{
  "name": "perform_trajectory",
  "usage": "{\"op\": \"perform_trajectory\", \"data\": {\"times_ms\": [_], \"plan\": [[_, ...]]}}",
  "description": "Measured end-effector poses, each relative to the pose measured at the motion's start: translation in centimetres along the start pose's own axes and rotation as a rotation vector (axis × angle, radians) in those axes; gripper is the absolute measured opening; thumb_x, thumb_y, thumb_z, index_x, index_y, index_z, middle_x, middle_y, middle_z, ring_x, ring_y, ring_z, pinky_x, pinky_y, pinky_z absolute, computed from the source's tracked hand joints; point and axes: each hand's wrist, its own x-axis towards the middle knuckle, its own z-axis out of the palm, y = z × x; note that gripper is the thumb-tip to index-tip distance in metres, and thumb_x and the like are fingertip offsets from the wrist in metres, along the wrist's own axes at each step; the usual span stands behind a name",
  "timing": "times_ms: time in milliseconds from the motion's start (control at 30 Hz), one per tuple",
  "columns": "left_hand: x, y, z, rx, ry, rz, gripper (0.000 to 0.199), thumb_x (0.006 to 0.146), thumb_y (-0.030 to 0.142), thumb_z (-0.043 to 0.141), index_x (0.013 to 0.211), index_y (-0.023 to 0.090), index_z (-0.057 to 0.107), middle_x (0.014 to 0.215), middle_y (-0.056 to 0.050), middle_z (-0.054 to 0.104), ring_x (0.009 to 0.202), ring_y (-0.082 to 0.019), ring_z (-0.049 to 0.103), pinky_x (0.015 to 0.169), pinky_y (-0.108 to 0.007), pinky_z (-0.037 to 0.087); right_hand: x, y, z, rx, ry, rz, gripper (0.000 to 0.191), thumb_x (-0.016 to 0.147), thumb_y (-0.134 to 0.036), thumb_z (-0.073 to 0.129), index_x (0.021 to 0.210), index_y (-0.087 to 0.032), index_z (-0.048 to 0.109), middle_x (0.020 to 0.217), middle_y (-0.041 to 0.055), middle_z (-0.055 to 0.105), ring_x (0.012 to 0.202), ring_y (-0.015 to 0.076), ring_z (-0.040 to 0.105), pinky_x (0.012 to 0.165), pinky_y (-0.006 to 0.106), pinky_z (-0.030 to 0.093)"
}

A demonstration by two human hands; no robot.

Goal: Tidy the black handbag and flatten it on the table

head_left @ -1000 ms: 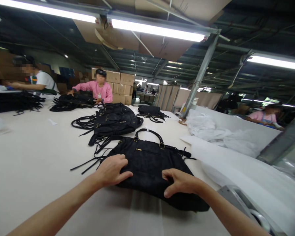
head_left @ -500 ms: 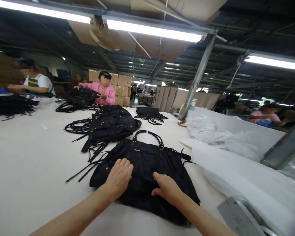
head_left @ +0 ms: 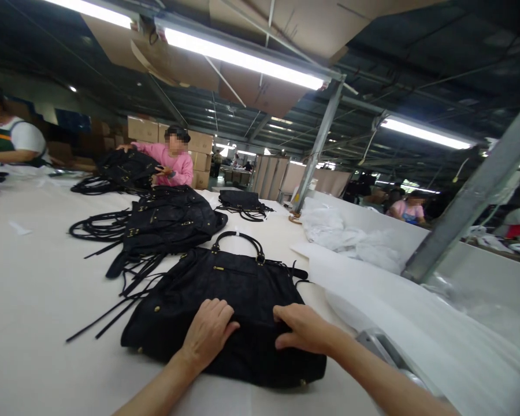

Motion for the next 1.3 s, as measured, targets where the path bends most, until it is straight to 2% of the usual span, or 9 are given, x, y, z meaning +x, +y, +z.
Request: {"op": "perform_trajectory", "data": {"times_ms": [200,300,433,600,733,833,933,1167,1300], "plan": [[0.1,-0.2,0.6,-0.051,-0.015,-0.021,0.006,0.091,0.019,0.058,0.085,0.021,0.055,0.087,-0.003,0.060,0.083,-0.023,0.052,0.078,-0.039,0.039,1.2,1.0,4.2,-0.093,0.159,0.115,0.018,0.087,-0.037,0.064,0.092,-0.021,0.057,0.093,0.0044,0.071,0.090,0.0248,0.067,0.068,0.029,0.040],[0.2,-0.4,0.8,-0.082,-0.021,-0.045,0.008,0.091,0.022,0.060,0.085,0.021,0.056,0.087,-0.002,0.060,0.083,-0.022,0.052,0.077,-0.037,0.039,0.3,1.4,2.7,0.018,0.064,0.103,0.026,0.079,-0.036,0.071,0.097,-0.023,0.059,0.097,0.0031,0.071,0.092,0.0255,0.067,0.070,0.029,0.041],[0.3,-0.5,0.9,-0.128,-0.030,-0.060,0.009,0.092,0.025,0.060,0.085,0.021,0.056,0.087,-0.002,0.060,0.084,-0.022,0.052,0.077,-0.037,0.039,-1.3,2.2,1.1,0.171,-0.101,0.082,0.065,0.061,-0.019,0.079,0.119,-0.029,0.051,0.107,0.0005,0.069,0.095,0.0226,0.066,0.072,0.027,0.042],[0.3,-0.5,0.1,-0.185,-0.051,-0.029,0.022,0.081,0.027,0.072,0.093,0.021,0.054,0.095,-0.002,0.060,0.091,-0.023,0.051,0.084,-0.038,0.038,-1.8,2.7,4.9,-0.103,0.057,0.229,0.022,0.077,-0.013,0.064,0.095,-0.023,0.056,0.089,0.0015,0.072,0.087,0.0251,0.069,0.065,0.029,0.041],[-0.1,-0.5,-0.3,-0.149,-0.061,0.034,0.032,0.076,0.027,0.076,0.097,0.021,0.052,0.099,-0.003,0.058,0.093,-0.024,0.049,0.085,-0.039,0.038,-3.0,3.2,8.4,-0.295,0.253,0.060,0.028,0.083,-0.001,0.049,0.099,-0.020,0.060,0.092,0.0037,0.073,0.082,0.0205,0.070,0.065,0.027,0.050],[-0.5,-0.4,-0.1,-0.012,-0.014,0.120,0.024,0.081,0.025,0.072,0.092,0.021,0.051,0.093,-0.003,0.057,0.087,-0.023,0.048,0.079,-0.037,0.037,-4.1,4.1,10.2,-0.437,0.518,-0.217,0.046,0.083,0.004,0.042,0.121,-0.017,0.058,0.115,0.0082,0.071,0.098,0.0181,0.069,0.080,0.026,0.056],[-1.3,-0.4,0.2,0.055,0.001,0.217,0.016,0.085,0.013,0.064,0.082,0.021,0.050,0.084,-0.001,0.055,0.078,-0.021,0.046,0.074,-0.036,0.034,-4.9,4.7,11.1,-0.579,0.682,-0.323,0.055,0.086,0.001,0.040,0.137,-0.018,0.050,0.130,0.0090,0.064,0.112,0.0202,0.064,0.087,0.029,0.057],[-3.8,-1.2,0.0,0.048,0.140,0.467,0.013,0.088,0.011,0.062,0.083,0.019,0.053,0.080,0.001,0.053,0.076,-0.018,0.043,0.079,-0.033,0.032,-5.4,4.3,11.3,-0.685,0.680,-0.352,0.068,0.086,0.003,0.032,0.148,-0.024,0.036,0.134,0.0085,0.061,0.118,0.0214,0.061,0.090,0.030,0.057],[-4.5,-1.5,0.2,-0.015,0.086,0.498,0.019,0.085,0.014,0.067,0.076,0.018,0.051,0.078,0.001,0.052,0.072,-0.017,0.043,0.072,-0.032,0.032,-5.8,4.1,11.9,-0.673,0.679,-0.334,0.070,0.085,0.004,0.031,0.149,-0.026,0.033,0.138,0.0112,0.057,0.121,0.0240,0.059,0.089,0.034,0.057]]}}
